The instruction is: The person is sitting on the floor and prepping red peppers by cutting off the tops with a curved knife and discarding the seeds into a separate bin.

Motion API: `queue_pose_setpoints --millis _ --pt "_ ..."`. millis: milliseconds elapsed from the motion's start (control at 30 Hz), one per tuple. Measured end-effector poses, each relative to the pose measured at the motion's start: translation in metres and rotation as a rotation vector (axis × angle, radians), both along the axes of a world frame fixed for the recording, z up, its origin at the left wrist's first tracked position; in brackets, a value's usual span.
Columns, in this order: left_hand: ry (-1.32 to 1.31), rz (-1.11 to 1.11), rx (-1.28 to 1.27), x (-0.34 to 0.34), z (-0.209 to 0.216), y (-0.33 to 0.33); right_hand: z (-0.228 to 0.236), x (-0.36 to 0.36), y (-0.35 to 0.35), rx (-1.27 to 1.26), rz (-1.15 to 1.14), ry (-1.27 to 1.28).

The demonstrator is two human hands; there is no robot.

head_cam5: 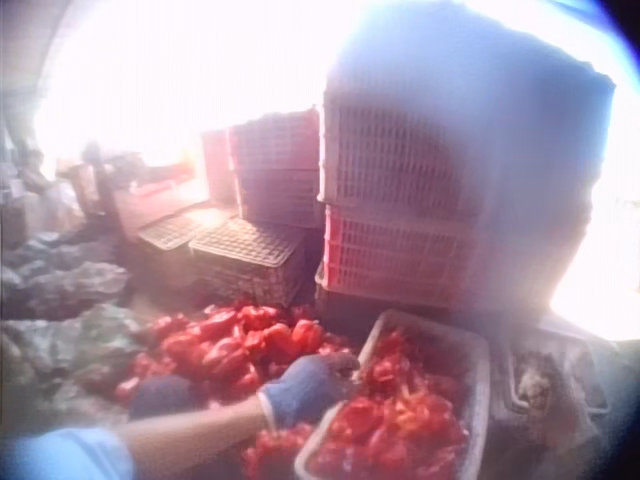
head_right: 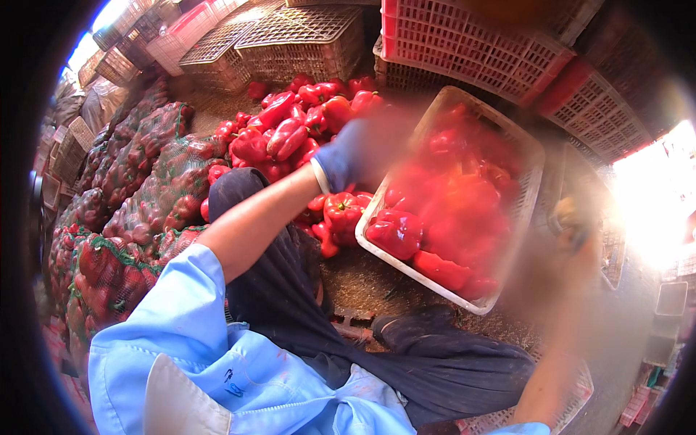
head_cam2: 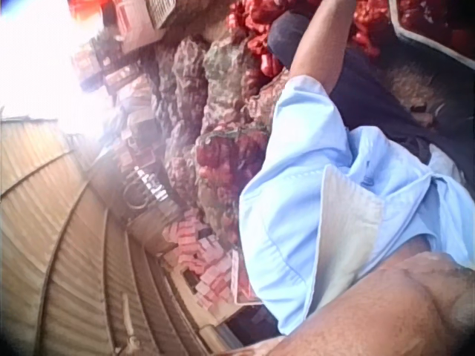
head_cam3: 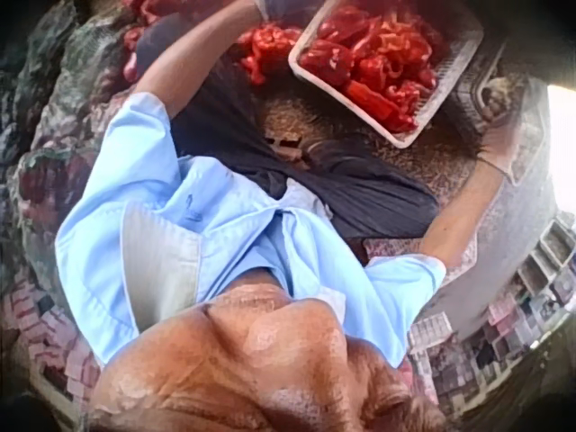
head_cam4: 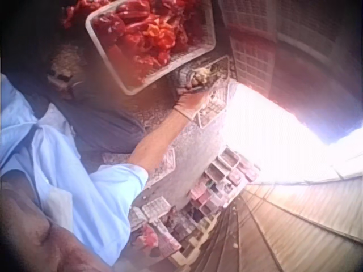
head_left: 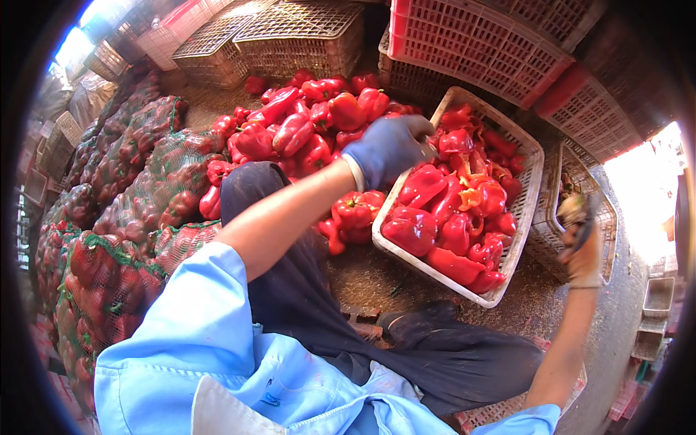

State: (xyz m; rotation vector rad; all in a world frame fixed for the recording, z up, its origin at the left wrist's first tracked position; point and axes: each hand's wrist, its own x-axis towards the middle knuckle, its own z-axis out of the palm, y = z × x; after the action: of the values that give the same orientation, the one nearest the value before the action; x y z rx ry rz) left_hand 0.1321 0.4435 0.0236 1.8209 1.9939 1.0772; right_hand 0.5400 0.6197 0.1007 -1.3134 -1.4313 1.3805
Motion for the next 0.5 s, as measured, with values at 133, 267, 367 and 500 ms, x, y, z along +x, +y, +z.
queue_pose_setpoints --millis 133,267,367,500 --pt "0.305 0.050 -0.314 -0.099 -0.063 0.012 -0.006 0.056 0.100 -0.110 -0.252 0.159" --pt "0.354 -0.009 -0.684 -0.120 -0.104 0.013 -0.072 0.120 0.115 -0.180 -0.289 0.042" --pt "0.368 0.075 -0.864 -0.128 -0.147 -0.010 -0.061 0.078 0.050 -0.192 -0.081 0.000" --pt "0.310 0.262 -1.009 -0.090 -0.150 -0.004 -0.037 0.055 -0.012 -0.103 -0.013 -0.032"
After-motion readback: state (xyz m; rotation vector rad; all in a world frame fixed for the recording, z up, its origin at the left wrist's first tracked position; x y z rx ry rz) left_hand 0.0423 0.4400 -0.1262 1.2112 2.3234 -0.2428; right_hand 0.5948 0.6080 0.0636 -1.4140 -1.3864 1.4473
